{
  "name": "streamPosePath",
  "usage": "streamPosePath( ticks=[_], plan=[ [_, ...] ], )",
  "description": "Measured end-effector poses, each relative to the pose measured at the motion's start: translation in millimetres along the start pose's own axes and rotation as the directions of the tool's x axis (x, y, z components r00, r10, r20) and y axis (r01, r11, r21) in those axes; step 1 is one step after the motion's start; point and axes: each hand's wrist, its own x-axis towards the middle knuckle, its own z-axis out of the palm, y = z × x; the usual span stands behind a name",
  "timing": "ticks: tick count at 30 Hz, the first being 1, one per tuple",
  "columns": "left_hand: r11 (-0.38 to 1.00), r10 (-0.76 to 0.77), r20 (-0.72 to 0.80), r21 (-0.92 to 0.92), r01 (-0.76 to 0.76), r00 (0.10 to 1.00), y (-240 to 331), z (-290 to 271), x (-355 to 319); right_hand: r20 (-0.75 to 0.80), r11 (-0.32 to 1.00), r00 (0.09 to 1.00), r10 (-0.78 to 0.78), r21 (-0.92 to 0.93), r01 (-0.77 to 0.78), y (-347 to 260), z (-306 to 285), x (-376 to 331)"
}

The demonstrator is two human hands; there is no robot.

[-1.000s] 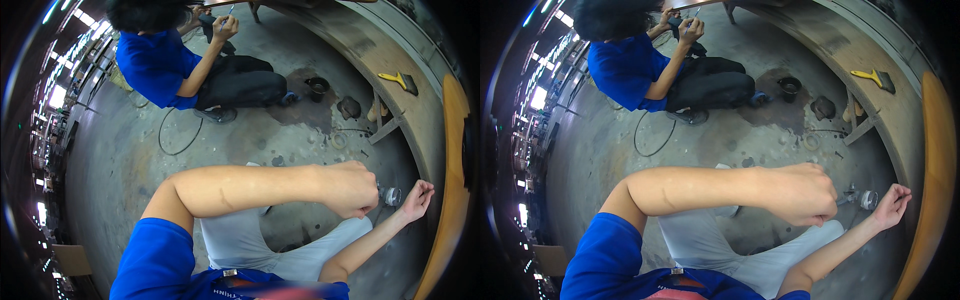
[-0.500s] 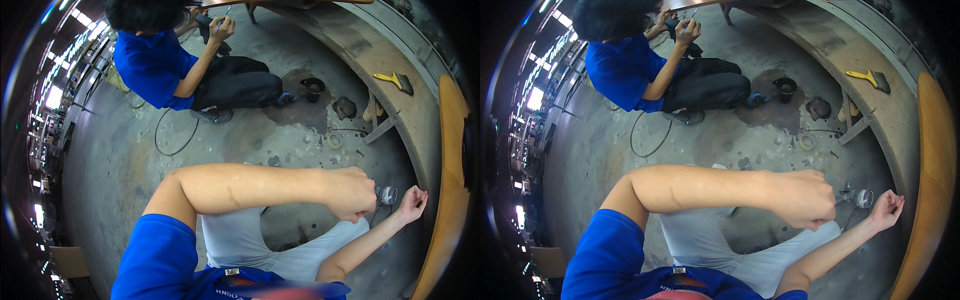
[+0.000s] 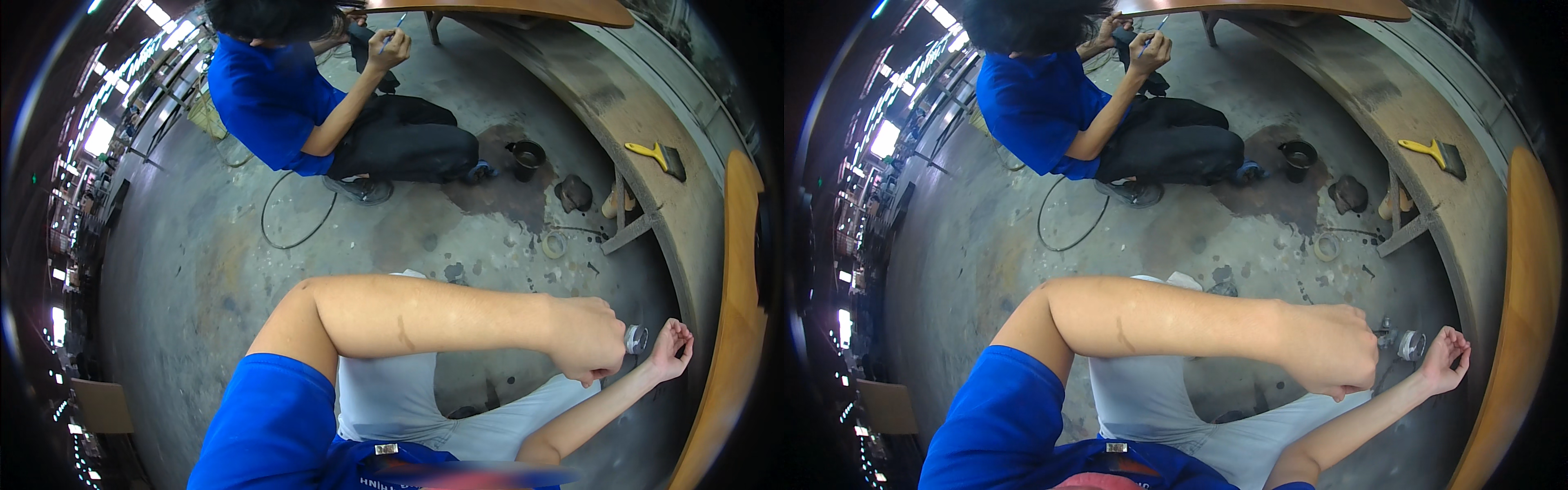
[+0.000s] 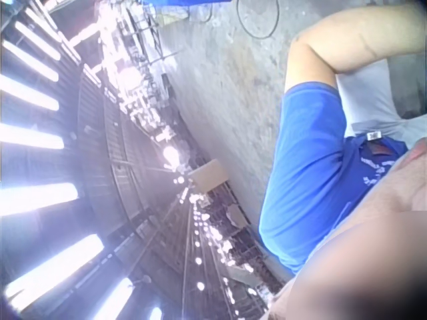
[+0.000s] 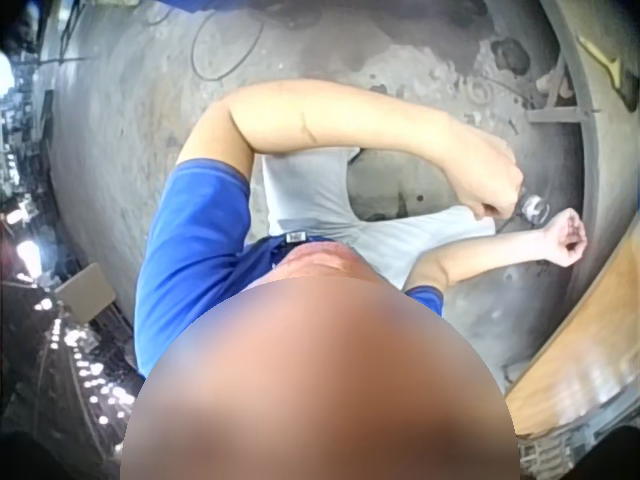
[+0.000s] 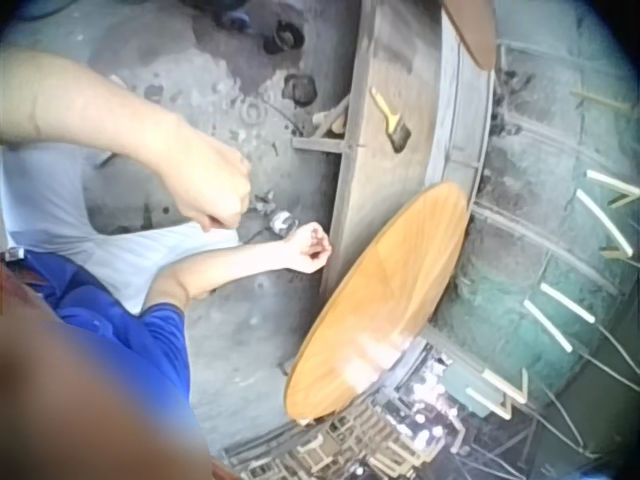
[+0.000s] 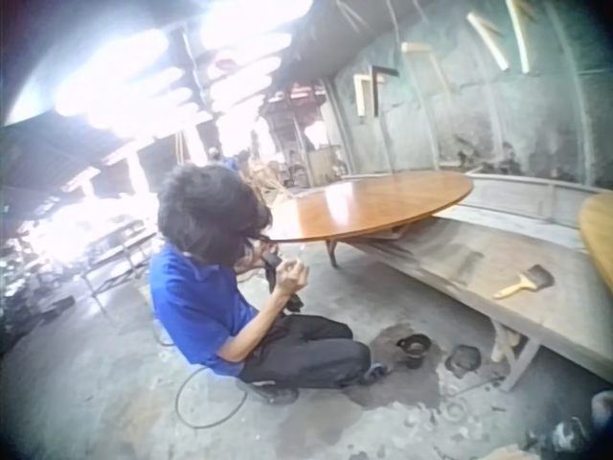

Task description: The person sits on the floor and handles a roll of white tape, tearing off a small piece and manipulating it with their fingers. A coworker in the background is seen wiping a wooden table.

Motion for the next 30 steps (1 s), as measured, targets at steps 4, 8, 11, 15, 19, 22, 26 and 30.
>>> streamPosePath(
  ticks=[4,8,11,15,19,22,26,30],
  plan=[
    [1.000,-0.023,0.003,-0.011,0.023,1.000,0.3,-1.1,-6.2,0.025,0.999,0.999,-0.020,-0.025,0.021,3.1,0.1,2.7],
    [0.999,-0.034,0.004,-0.024,0.035,0.999,0.9,-6.0,-11.4,0.047,0.996,0.996,-0.078,-0.030,0.079,3.7,5.1,-3.6],
    [0.999,-0.039,0.004,-0.037,0.039,0.999,1.8,-9.3,-13.7,0.079,0.971,0.969,-0.234,-0.036,0.238,3.5,11.8,-16.6],
    [0.999,-0.016,-0.013,-0.048,0.015,1.000,0.1,-9.3,-15.0,0.188,0.917,0.909,-0.373,-0.076,0.392,-3.5,23.0,-31.7],
    [0.999,0.000,-0.027,-0.050,-0.001,1.000,-3.6,-6.9,-11.3,0.323,0.908,0.854,-0.407,0.042,0.417,-15.1,26.6,-35.4],
    [0.997,0.001,0.007,-0.076,0.000,1.000,-3.0,-7.4,-7.6,0.369,0.916,0.841,-0.396,0.097,0.389,-24.6,25.2,-35.7],
    [0.999,0.008,0.012,-0.049,-0.008,1.000,-0.7,-7.3,1.0,0.338,0.922,0.858,-0.386,0.166,0.349,-32.4,23.2,-35.6],
    [0.998,0.033,0.037,-0.048,-0.031,0.999,-0.5,-3.5,9.0,0.329,0.924,0.864,-0.381,0.150,0.351,-34.3,23.7,-36.5]
  ],
)
